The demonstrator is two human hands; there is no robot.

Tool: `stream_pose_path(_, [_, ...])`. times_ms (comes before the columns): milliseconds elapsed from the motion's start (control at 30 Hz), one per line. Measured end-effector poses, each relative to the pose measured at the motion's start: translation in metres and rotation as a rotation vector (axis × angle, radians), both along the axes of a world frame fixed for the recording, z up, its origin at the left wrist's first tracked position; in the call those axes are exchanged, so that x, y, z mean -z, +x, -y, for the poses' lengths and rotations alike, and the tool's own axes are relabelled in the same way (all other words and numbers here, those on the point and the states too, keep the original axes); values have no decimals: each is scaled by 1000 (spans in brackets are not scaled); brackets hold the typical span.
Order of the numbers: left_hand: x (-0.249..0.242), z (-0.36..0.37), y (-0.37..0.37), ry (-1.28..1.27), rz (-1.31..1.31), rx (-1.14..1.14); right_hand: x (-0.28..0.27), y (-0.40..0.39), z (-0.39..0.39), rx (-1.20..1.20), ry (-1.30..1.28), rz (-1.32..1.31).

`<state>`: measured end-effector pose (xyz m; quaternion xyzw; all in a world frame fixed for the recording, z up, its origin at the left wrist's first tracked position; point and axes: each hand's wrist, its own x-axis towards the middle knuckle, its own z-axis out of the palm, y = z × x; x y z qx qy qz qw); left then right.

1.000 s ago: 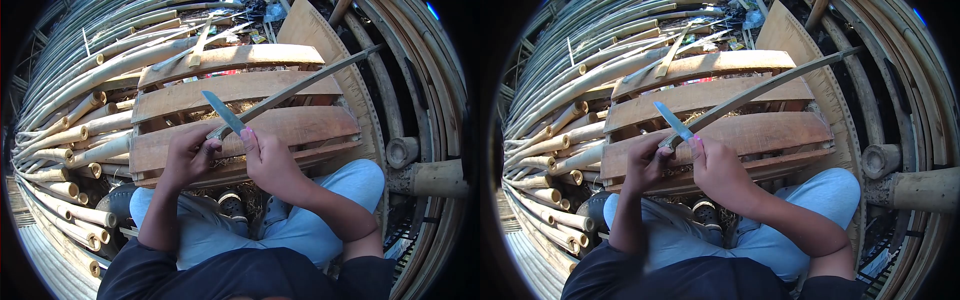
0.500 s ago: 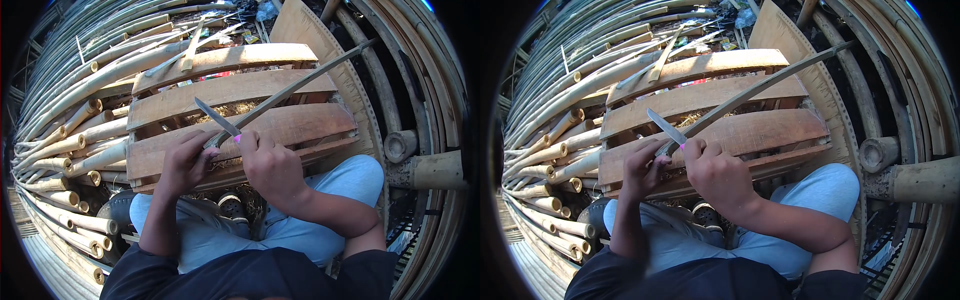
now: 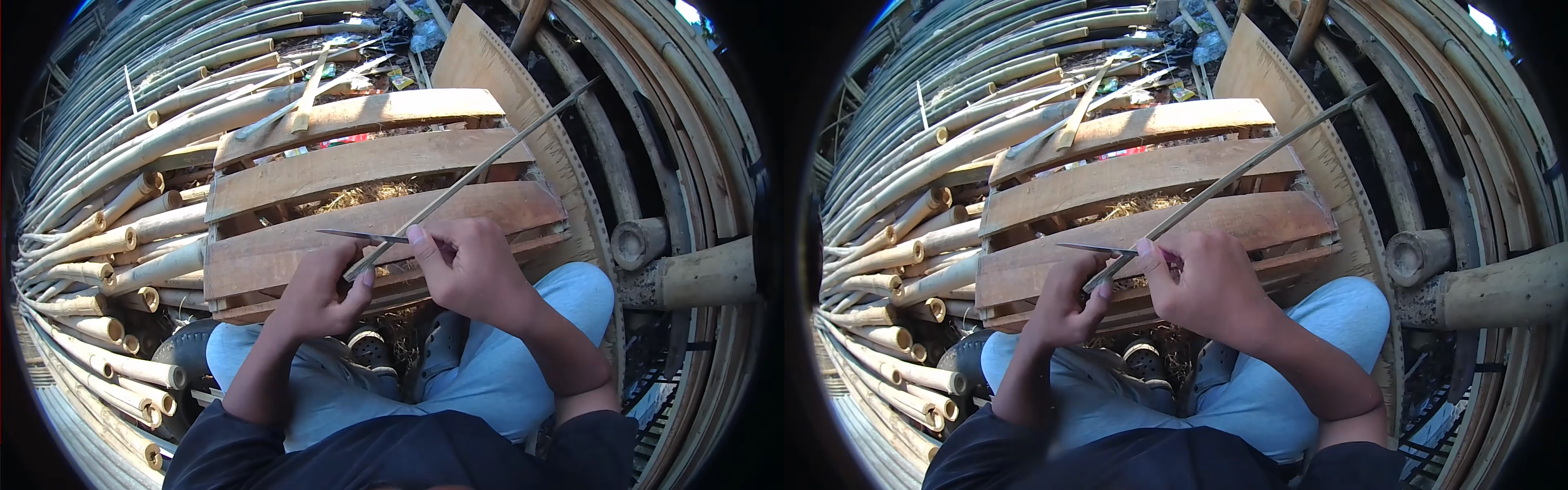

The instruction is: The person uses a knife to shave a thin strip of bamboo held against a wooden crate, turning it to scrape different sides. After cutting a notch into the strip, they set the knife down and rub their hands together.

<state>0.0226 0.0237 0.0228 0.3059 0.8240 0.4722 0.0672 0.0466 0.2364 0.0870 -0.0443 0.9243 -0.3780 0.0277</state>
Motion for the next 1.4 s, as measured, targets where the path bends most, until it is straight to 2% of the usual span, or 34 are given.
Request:
stream_pose_path(67, [1, -9, 6, 6, -39, -84, 2, 1, -3, 9, -37, 40])
stream_pose_path(200, [4, -10, 6, 25, -31, -45, 4, 7, -5, 7, -109, 107])
stream_pose_path(267, [3, -9, 6, -82, -67, -15, 3, 9, -5, 14, -56, 82])
stream_pose_path(333, [2, -10, 8, -60, -96, -13, 6, 10, -3, 19, -6, 55])
stream_pose_path(400, [1, -10, 11, -41, -118, -11, 19, 12, 1, 152, 159, -313])
stream_pose_path(433, [0, -11, 12, -32, -111, -20, 23, 12, 1, 151, 159, -314])
stream_pose_path(500, [2, -14, 13, -24, -104, -30, 32, 10, 2, 147, 307, -543])
stream_pose_path(567, [12, -17, 11, -56, -288, -69, 52, 12, 9, 100, 361, -579])
stream_pose_path(633, [19, -10, 11, -135, -290, -14, 59, 18, 14, 51, 412, -611])
stream_pose_path(700, [20, -7, 10, -214, -294, 42, 60, 20, 17, -2, 313, -706])
stream_pose_path(800, [12, -4, 13, -115, -349, -7, 51, 17, 6, 70, 322, -716])
stream_pose_path(967, [12, -4, 5, 2, -233, -56, 62, 7, 6, 83, 363, -701])
stream_pose_path(1100, [12, -5, 5, 9, -236, -50, 56, 11, 12, 90, 416, -687])
stream_pose_path(1167, [24, -5, 3, -61, -398, 19, 55, 15, 20, 68, 399, -701])
stream_pose_path(1333, [20, -10, 6, -30, -319, 1, 60, 10, 13, 53, 392, -709])
stream_pose_path(1400, [22, -9, 4, -29, -271, -27, 59, 10, 20, 129, 407, -700])
